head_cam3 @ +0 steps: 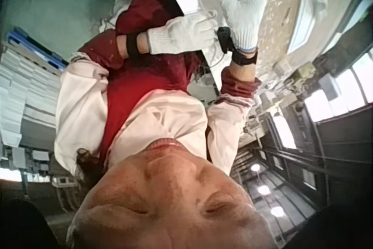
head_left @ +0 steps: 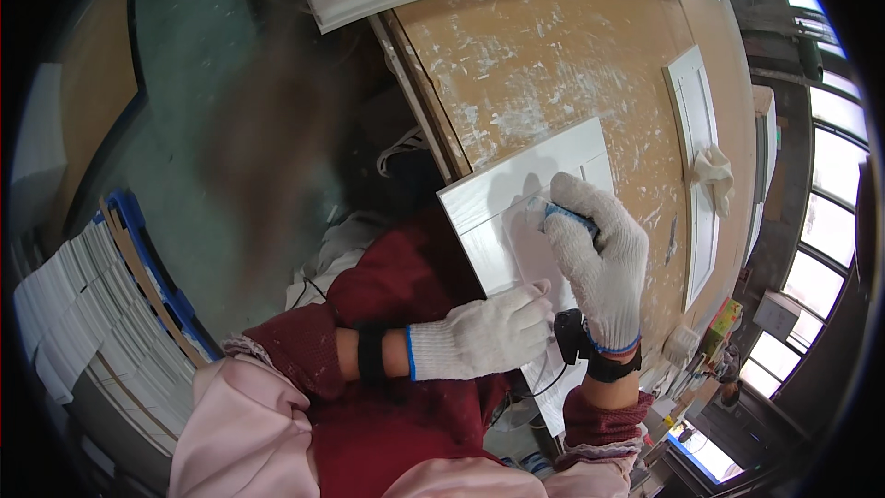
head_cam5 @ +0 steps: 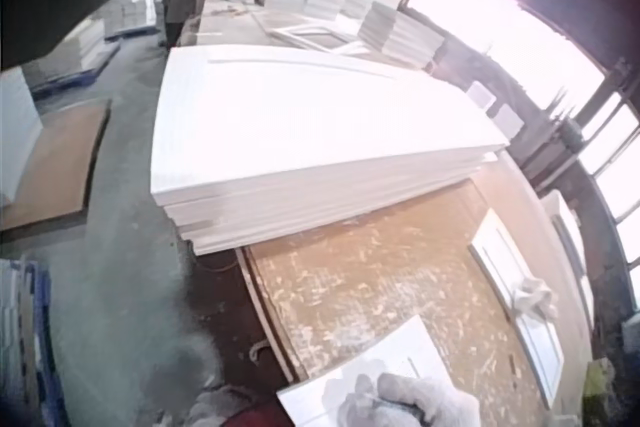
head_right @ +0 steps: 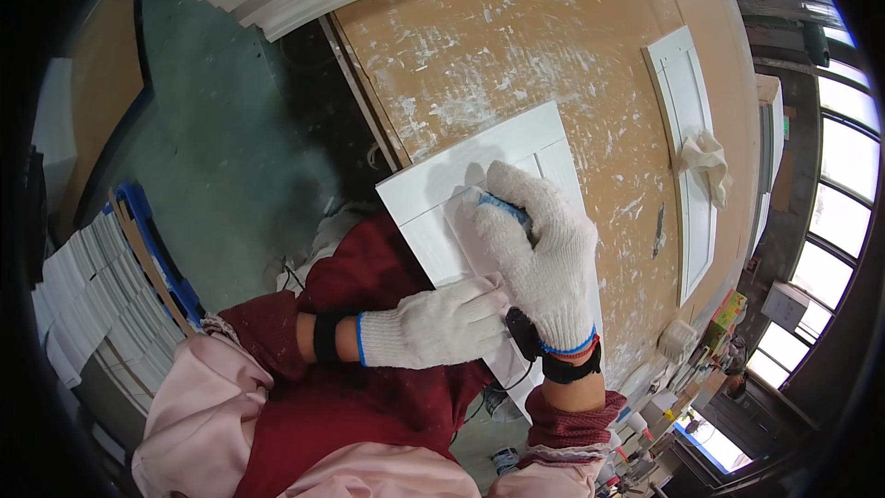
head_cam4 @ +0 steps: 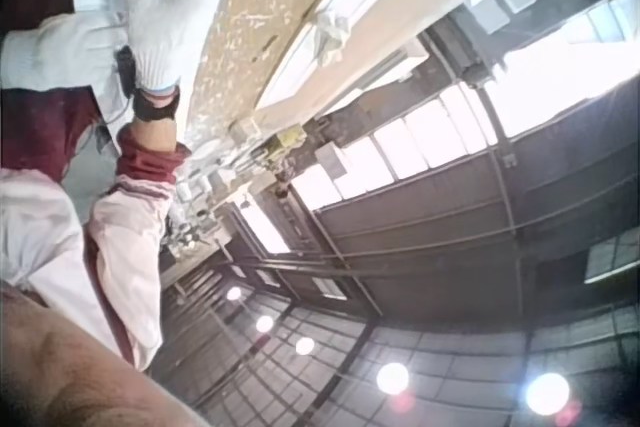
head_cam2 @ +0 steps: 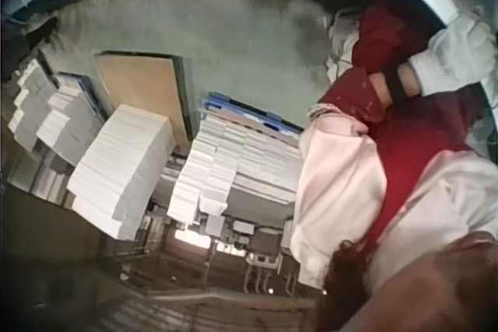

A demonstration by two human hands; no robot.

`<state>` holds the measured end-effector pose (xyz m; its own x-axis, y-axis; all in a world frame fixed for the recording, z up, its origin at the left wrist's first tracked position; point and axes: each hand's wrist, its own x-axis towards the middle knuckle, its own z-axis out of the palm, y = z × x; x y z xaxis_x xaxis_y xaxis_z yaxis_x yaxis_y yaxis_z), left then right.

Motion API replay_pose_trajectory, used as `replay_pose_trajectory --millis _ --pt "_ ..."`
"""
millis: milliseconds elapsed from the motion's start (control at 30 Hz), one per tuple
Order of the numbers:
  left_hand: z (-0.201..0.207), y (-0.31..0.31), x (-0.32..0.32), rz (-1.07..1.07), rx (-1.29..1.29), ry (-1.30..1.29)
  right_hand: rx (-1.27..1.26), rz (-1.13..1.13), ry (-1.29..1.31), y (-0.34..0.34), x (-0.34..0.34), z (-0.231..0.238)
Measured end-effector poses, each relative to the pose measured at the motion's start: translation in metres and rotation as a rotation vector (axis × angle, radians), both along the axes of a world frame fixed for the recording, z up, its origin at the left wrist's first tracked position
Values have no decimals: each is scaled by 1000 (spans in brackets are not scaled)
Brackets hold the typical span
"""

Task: Cleaning and finishing a white cabinet door using a scraper and a cloth in a manufacturing setting.

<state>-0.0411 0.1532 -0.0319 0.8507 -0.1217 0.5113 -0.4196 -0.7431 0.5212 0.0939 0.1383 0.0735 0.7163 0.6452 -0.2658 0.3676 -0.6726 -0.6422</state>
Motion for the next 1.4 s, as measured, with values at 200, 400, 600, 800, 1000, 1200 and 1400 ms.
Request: replay_pose_trajectory --millis 200,400,600,800,1000,1200,1400 --pt "0 -7 -5 -38 -55 170 -23 158 -1 6 -13 4" --pt "0 0 0 63 63 28 78 378 -15 3 -6 -5" --pt "1 2 0 71 40 -42 183 608 -131 8 2 -8" --pt "1 3 -2 47 68 -4 141 756 -217 13 8 -14" --pt "1 -3 -5 11 74 96 104 772 -267 12 9 -14" --pt "-5 -1 -1 40 114 -26 63 735 -342 15 8 -5" --pt "-5 -14 -8 93 -31 99 184 719 -138 43 -3 -1"
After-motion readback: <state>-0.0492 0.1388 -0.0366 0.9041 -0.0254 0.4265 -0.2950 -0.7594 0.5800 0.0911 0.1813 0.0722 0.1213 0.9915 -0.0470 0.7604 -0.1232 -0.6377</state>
